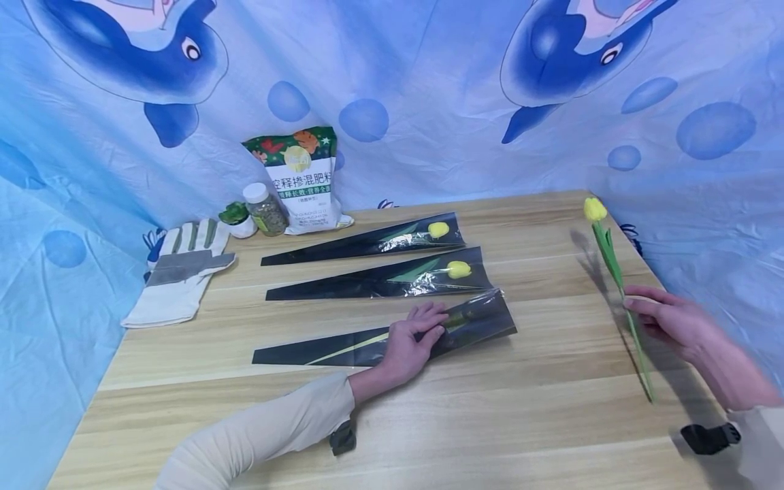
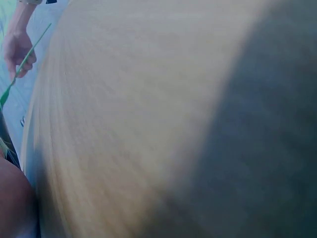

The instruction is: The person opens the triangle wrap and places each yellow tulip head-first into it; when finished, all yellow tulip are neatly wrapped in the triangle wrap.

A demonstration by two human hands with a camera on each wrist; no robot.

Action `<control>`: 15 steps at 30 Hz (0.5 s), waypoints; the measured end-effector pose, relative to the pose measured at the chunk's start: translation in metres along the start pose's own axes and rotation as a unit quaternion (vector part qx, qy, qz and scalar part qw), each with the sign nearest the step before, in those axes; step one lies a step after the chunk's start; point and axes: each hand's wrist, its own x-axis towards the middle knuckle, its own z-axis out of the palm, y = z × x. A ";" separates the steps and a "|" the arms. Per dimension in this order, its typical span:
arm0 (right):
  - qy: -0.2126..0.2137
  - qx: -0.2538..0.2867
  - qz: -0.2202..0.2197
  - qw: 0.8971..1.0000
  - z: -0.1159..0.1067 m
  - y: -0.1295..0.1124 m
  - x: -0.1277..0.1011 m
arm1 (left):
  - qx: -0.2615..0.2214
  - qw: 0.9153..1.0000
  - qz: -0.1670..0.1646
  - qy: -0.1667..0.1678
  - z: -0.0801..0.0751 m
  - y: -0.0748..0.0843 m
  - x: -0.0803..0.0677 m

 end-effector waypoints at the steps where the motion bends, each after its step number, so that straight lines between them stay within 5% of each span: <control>1: -0.008 0.030 -0.010 0.999 0.002 0.000 0.001 | 0.000 1.000 -0.001 0.001 0.000 0.000 0.000; 6: -0.058 0.150 -0.067 0.985 0.015 0.000 0.009 | -0.001 1.000 -0.003 0.002 0.000 -0.001 0.000; 15: -0.205 0.306 -0.135 0.920 0.044 -0.004 0.020 | -0.001 1.000 -0.008 0.001 0.000 -0.002 0.001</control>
